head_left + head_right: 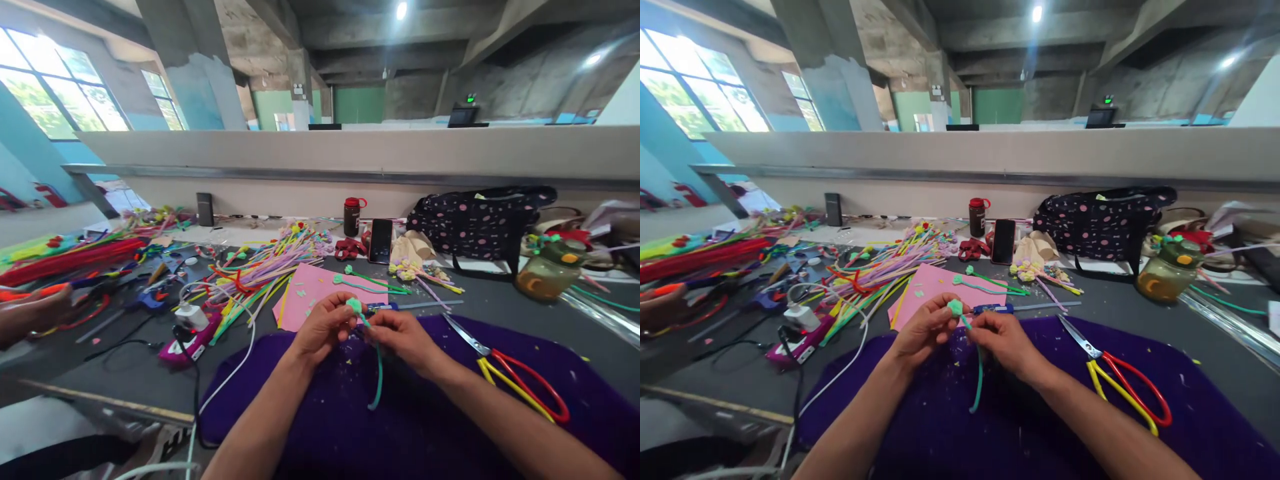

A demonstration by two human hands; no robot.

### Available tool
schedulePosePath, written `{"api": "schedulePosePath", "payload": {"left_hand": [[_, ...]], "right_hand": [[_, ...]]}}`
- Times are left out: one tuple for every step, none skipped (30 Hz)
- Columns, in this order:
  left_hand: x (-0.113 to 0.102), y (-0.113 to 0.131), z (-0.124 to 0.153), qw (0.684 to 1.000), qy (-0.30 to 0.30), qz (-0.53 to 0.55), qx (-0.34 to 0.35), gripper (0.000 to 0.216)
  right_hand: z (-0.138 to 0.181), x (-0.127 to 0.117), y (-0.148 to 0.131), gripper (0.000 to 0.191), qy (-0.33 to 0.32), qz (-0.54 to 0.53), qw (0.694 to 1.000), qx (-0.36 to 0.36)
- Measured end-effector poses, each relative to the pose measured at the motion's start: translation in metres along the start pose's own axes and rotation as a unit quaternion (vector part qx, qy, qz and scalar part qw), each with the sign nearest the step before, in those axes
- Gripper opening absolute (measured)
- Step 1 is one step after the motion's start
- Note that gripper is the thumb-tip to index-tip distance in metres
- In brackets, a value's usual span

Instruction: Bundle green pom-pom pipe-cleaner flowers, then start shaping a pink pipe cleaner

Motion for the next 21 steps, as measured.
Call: {"api": "schedulePosePath", "payload": {"left_hand": [[0.0, 0.001, 0.0, 1.0, -0.005, 0.018, 0.003, 0.03], [0.0, 0.002, 0.0, 0.999, -0.01, 0.038, 0.007, 0.034], [0.0, 0.002, 0.0, 0.998, -0.015, 0.052, 0.01, 0.036], [-0.001, 0.002, 0.0, 0.998, -0.017, 0.055, 0.011, 0.037], [-0.001, 0.0, -0.001, 0.999, -0.018, 0.045, 0.01, 0.036], [-0.001, -0.002, -0.001, 0.999, -0.016, 0.027, 0.007, 0.034], [-0.002, -0.004, -0.002, 1.0, -0.012, 0.005, 0.004, 0.031], [-0.002, -0.007, -0.003, 1.0, -0.006, -0.015, 0.002, 0.029], [-0.003, -0.009, -0.004, 1.0, 0.002, -0.031, 0.001, 0.027], [-0.004, -0.011, -0.004, 0.999, 0.009, -0.042, 0.004, 0.026], [-0.005, -0.012, -0.005, 0.999, 0.015, -0.049, 0.01, 0.026], [-0.006, -0.013, -0.005, 0.998, 0.02, -0.054, 0.016, 0.026], [-0.006, -0.013, -0.005, 0.998, 0.025, -0.058, 0.02, 0.027], [-0.007, -0.013, -0.005, 0.997, 0.029, -0.062, 0.023, 0.027], [-0.008, -0.013, -0.005, 0.997, 0.035, -0.065, 0.025, 0.028], [-0.009, -0.013, -0.005, 0.996, 0.042, -0.068, 0.026, 0.028], [-0.01, -0.013, -0.005, 0.996, 0.049, -0.071, 0.028, 0.028], [-0.011, -0.013, -0.006, 0.995, 0.057, -0.075, 0.03, 0.028], [-0.012, -0.013, -0.006, 0.994, 0.062, -0.08, 0.032, 0.027], [-0.012, -0.013, -0.007, 0.994, 0.067, -0.085, 0.034, 0.027], [-0.013, -0.013, -0.008, 0.993, 0.069, -0.091, 0.037, 0.026]], "right_hand": [[-0.004, 0.001, 0.0, 0.025, 0.015, -0.013, 1.0, 0.009], [-0.007, 0.001, -0.001, 0.026, 0.026, -0.026, 0.999, 0.017], [-0.01, 0.001, -0.003, 0.027, 0.032, -0.037, 0.999, 0.022], [-0.011, 0.001, -0.005, 0.027, 0.036, -0.048, 0.998, 0.023], [-0.012, 0.002, -0.006, 0.027, 0.035, -0.056, 0.998, 0.023], [-0.013, 0.003, -0.008, 0.027, 0.032, -0.063, 0.997, 0.023], [-0.013, 0.004, -0.009, 0.027, 0.028, -0.07, 0.997, 0.027], [-0.013, 0.005, -0.009, 0.027, 0.023, -0.075, 0.996, 0.033], [-0.013, 0.007, -0.008, 0.027, 0.018, -0.08, 0.996, 0.042], [-0.013, 0.009, -0.008, 0.027, 0.011, -0.084, 0.995, 0.053], [-0.012, 0.011, -0.007, 0.027, 0.005, -0.087, 0.994, 0.063], [-0.012, 0.013, -0.006, 0.027, 0.001, -0.09, 0.993, 0.072], [-0.012, 0.015, -0.006, 0.027, -0.002, -0.091, 0.993, 0.078], [-0.012, 0.016, -0.006, 0.028, -0.003, -0.092, 0.992, 0.082], [-0.013, 0.018, -0.005, 0.028, -0.005, -0.092, 0.992, 0.085], [-0.013, 0.019, -0.005, 0.029, -0.007, -0.091, 0.992, 0.087], [-0.014, 0.02, -0.004, 0.029, -0.008, -0.09, 0.992, 0.088], [-0.015, 0.021, -0.003, 0.03, -0.01, -0.088, 0.992, 0.089], [-0.015, 0.021, -0.002, 0.03, -0.012, -0.085, 0.992, 0.088], [-0.016, 0.021, -0.001, 0.03, -0.014, -0.081, 0.993, 0.087], [-0.017, 0.021, 0.001, 0.03, -0.015, -0.077, 0.993, 0.085]]}}
Point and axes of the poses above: each hand's wrist, its own z-axis away from the middle knuckle, its own x-axis out of the palm, y = z × x, the point moved 4 cm from there along -z, towards the middle knuckle, and after that the axes turned 13 degrees about y, right-handed, at the moved point
